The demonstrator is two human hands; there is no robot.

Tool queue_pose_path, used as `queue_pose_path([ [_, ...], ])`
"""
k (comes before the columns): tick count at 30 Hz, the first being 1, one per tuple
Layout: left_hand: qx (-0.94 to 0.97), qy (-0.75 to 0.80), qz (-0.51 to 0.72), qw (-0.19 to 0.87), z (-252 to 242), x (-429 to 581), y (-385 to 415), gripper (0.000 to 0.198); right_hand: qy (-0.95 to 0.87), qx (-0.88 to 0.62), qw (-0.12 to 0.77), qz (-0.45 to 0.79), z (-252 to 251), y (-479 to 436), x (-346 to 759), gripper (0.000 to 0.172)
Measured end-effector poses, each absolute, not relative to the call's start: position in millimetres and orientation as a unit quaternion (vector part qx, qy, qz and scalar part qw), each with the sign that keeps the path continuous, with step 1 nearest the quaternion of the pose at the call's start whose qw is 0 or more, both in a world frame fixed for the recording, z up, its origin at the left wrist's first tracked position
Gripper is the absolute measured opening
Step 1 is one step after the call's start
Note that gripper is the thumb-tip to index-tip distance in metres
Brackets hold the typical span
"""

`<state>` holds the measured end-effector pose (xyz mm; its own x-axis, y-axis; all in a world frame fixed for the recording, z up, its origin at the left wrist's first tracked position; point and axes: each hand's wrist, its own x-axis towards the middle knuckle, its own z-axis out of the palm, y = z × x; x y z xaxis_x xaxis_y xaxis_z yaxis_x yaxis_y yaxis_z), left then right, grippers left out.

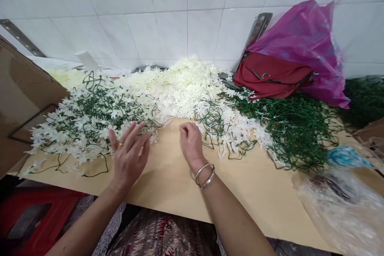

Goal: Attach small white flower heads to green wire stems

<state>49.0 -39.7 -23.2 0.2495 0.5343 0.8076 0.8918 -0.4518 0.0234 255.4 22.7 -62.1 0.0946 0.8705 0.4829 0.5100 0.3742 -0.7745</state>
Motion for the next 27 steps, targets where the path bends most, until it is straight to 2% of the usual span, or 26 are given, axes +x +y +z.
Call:
queue_pose_path([
  [2, -0.782, -0.446, -0.387, 0.202, -25, 61, -29, 0.031, -0.655, -0.526, 0.515, 0.168, -63, 23, 253, 0.009],
  [4, -0.797, -0.453, -0.366, 0.159, -27, 72, -6, 0.030, -0.659, -0.522, 0.517, 0.162, -64, 23, 251, 0.016],
  [6, -0.788, -0.520, -0.318, 0.092, -28, 83, 23, 0.033, -0.654, -0.524, 0.522, 0.157, -66, 24, 251, 0.021],
  [10, -0.775, -0.554, -0.296, 0.072, -33, 99, 79, 0.040, -0.637, -0.535, 0.532, 0.159, -67, 25, 253, 0.019],
  [14, -0.782, -0.551, -0.285, 0.061, -43, 114, 100, 0.050, -0.631, -0.538, 0.535, 0.161, -64, 25, 252, 0.017],
  [23, -0.885, -0.393, -0.251, -0.005, -34, 123, 69, 0.007, -0.566, -0.592, 0.563, 0.113, -65, 38, 268, 0.029],
  [25, -0.883, -0.391, -0.262, -0.008, -30, 123, 65, 0.008, -0.556, -0.614, 0.555, 0.083, -65, 43, 279, 0.039],
  [27, -0.868, -0.407, -0.286, -0.004, -29, 124, 66, 0.020, -0.582, -0.617, 0.524, 0.071, -64, 46, 286, 0.047],
])
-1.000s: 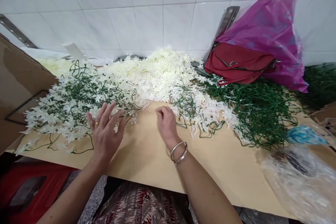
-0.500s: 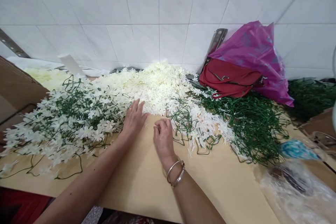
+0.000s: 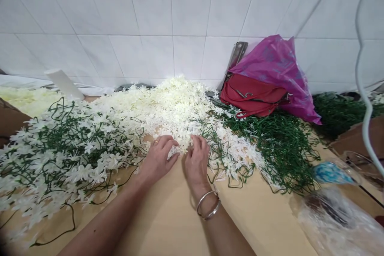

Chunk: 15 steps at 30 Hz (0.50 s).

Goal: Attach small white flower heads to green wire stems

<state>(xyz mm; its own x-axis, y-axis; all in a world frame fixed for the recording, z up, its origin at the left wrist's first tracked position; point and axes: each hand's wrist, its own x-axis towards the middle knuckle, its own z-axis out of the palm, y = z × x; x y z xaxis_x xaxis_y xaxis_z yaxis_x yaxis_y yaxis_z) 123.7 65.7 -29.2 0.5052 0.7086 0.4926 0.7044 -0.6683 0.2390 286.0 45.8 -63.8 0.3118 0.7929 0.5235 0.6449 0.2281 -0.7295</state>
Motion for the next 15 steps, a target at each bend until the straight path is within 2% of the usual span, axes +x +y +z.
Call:
queue_pose_path([
  [2, 0.851, 0.421, 0.315, -0.007, -31, 124, 70, 0.039, -0.625, -0.590, 0.502, 0.095, -62, 46, 288, 0.051],
  [4, 0.843, 0.420, 0.336, -0.010, -35, 123, 75, 0.051, -0.658, -0.553, 0.495, 0.132, -60, 45, 286, 0.048],
  [11, 0.797, 0.436, 0.417, 0.033, -43, 116, 87, 0.030, -0.657, -0.521, 0.511, 0.188, -51, 38, 277, 0.015],
  [15, 0.753, 0.441, 0.485, 0.044, -39, 112, 90, 0.022, -0.613, -0.540, 0.547, 0.184, -43, 35, 279, 0.009],
])
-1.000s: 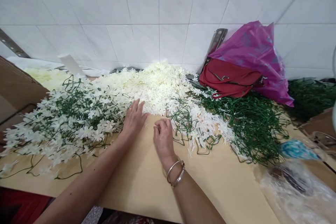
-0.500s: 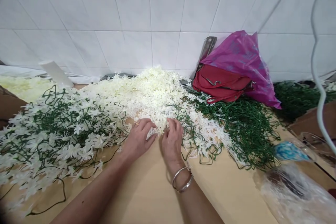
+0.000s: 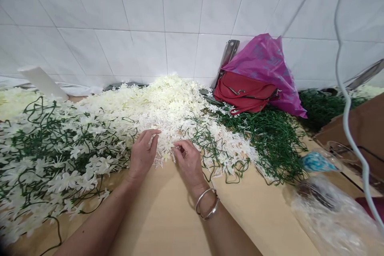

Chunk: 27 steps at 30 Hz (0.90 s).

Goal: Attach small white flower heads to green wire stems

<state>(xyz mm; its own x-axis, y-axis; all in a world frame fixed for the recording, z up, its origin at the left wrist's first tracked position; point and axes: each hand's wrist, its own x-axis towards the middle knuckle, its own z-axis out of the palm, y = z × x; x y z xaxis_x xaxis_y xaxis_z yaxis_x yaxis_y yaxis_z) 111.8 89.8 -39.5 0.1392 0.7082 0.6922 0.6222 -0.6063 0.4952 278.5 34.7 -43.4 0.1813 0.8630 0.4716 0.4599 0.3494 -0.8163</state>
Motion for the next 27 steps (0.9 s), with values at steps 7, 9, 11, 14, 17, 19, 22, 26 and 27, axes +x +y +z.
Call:
queue_pose_path([
  [7, 0.698, 0.435, 0.560, 0.102, -44, 117, 88, 0.017, -0.548, -0.573, 0.581, 0.183, -50, 36, 289, 0.015],
  [9, 0.691, 0.427, 0.572, 0.116, -43, 118, 88, 0.018, -0.537, -0.580, 0.586, 0.177, -53, 37, 291, 0.015],
  [11, 0.692, 0.414, 0.577, 0.130, -41, 119, 86, 0.019, -0.534, -0.584, 0.588, 0.166, -54, 39, 292, 0.016],
  [14, 0.699, 0.397, 0.576, 0.153, -37, 119, 83, 0.023, -0.535, -0.580, 0.594, 0.157, -51, 40, 293, 0.014],
  [17, 0.704, 0.384, 0.577, 0.156, -36, 120, 81, 0.023, -0.533, -0.574, 0.600, 0.163, -47, 39, 294, 0.010],
  [19, 0.709, 0.382, 0.575, 0.146, -35, 121, 81, 0.022, -0.539, -0.578, 0.596, 0.139, -46, 39, 295, 0.010],
  [22, 0.711, 0.387, 0.569, 0.144, -35, 121, 83, 0.025, -0.547, -0.578, 0.595, 0.115, -43, 38, 295, 0.010],
  [26, 0.705, 0.390, 0.572, 0.153, -36, 122, 84, 0.020, -0.533, -0.570, 0.603, 0.162, -43, 37, 292, 0.009],
  [27, 0.703, 0.391, 0.574, 0.153, -36, 122, 84, 0.018, -0.535, -0.569, 0.602, 0.166, -43, 37, 292, 0.009],
])
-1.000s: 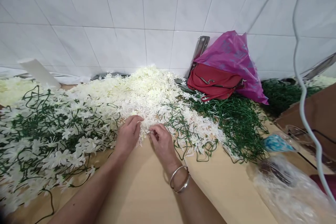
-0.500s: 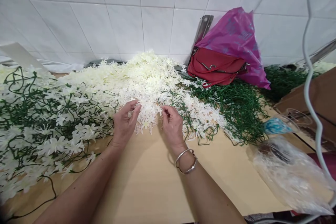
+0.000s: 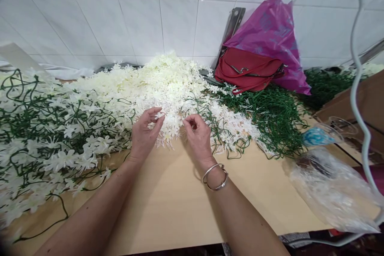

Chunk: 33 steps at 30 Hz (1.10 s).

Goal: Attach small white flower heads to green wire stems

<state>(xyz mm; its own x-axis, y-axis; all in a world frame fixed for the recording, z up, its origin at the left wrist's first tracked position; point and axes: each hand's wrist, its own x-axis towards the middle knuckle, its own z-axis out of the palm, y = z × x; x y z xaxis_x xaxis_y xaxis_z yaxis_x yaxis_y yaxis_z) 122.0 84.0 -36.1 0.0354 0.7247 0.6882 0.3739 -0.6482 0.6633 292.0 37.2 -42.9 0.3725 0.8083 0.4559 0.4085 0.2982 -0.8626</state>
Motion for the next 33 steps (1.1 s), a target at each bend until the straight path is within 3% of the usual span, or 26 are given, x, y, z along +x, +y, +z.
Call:
queue_pose_path([
  [6, 0.670, 0.414, 0.583, 0.196, -38, 123, 83, 0.025, -0.585, -0.563, 0.572, 0.114, -41, 36, 295, 0.013],
  [8, 0.670, 0.406, 0.590, 0.194, -36, 124, 82, 0.021, -0.616, -0.559, 0.545, 0.100, -36, 33, 297, 0.006],
  [9, 0.674, 0.400, 0.594, 0.183, -35, 124, 82, 0.017, -0.645, -0.554, 0.515, 0.108, -33, 31, 297, 0.001],
  [11, 0.685, 0.388, 0.597, 0.154, -33, 124, 82, 0.008, -0.718, -0.534, 0.424, 0.143, -30, 28, 297, 0.012],
  [14, 0.698, 0.373, 0.594, 0.146, -32, 123, 82, 0.006, -0.765, -0.506, 0.339, 0.211, -30, 25, 295, 0.013],
  [21, 0.652, 0.356, 0.623, 0.245, -31, 122, 81, 0.004, -0.667, -0.542, 0.433, 0.273, -38, 31, 300, 0.010],
  [29, 0.667, 0.377, 0.611, 0.198, -25, 119, 79, 0.011, -0.561, -0.545, 0.541, 0.310, -37, 33, 295, 0.012],
  [33, 0.683, 0.358, 0.584, 0.254, -25, 117, 79, 0.015, -0.559, -0.543, 0.545, 0.309, -38, 34, 293, 0.014],
])
